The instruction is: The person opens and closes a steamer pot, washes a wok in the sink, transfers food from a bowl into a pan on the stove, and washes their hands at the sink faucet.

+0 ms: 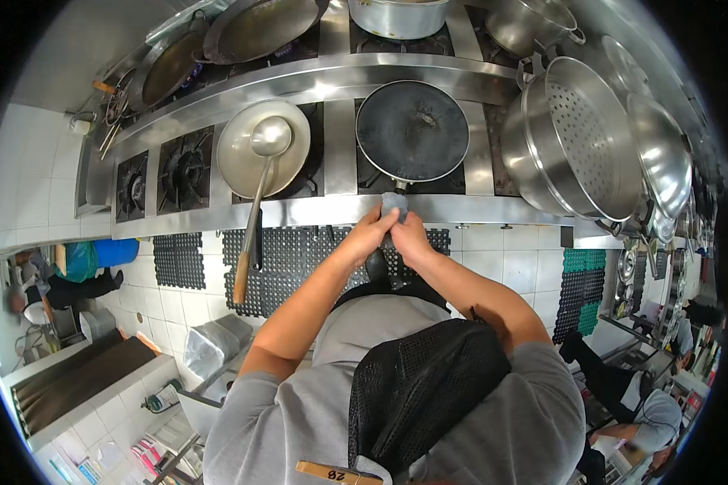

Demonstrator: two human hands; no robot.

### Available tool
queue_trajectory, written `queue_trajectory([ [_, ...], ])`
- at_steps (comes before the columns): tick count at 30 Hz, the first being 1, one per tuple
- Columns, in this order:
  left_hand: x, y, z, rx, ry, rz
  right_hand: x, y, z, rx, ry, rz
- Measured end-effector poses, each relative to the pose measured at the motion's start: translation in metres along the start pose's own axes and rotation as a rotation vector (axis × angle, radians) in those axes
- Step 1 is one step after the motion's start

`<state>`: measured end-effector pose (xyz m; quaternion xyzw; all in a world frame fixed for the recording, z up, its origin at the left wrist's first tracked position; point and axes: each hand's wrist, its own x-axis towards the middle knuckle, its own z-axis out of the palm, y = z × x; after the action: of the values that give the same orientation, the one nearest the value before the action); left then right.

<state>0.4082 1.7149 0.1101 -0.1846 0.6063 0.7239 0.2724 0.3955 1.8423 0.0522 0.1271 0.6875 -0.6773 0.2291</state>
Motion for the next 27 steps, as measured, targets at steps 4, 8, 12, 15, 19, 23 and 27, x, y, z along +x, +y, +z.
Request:
queue_trajectory([
  [4, 0.033, -0.011, 0.000, -0.091, 0.019, -0.207, 0.017, 0.033, 0.009, 0.204, 0.120, 0.022],
  [8, 0.055, -0.027, 0.008, -0.150, -0.032, -0.251, 0.018, 0.038, -0.005, 0.074, 0.225, -0.064],
  [12, 0.066, -0.055, 0.028, -0.324, -0.042, -0.022, 0.009, 0.035, -0.020, 0.015, 0.223, -0.213],
  [15, 0.070, -0.059, 0.038, -0.319, 0.012, 0.040, 0.007, 0.027, -0.029, -0.049, 0.192, -0.281],
  [19, 0.063, -0.052, 0.049, -0.319, 0.048, 0.102, 0.007, 0.029, -0.036, -0.044, 0.191, -0.360],
  [23, 0.056, -0.054, 0.058, -0.348, 0.067, 0.128, 0.003, 0.029, -0.043, -0.024, 0.188, -0.341],
  [27, 0.045, -0.049, 0.069, -0.368, 0.092, 0.137, -0.007, 0.029, -0.055, -0.133, 0.165, -0.351],
])
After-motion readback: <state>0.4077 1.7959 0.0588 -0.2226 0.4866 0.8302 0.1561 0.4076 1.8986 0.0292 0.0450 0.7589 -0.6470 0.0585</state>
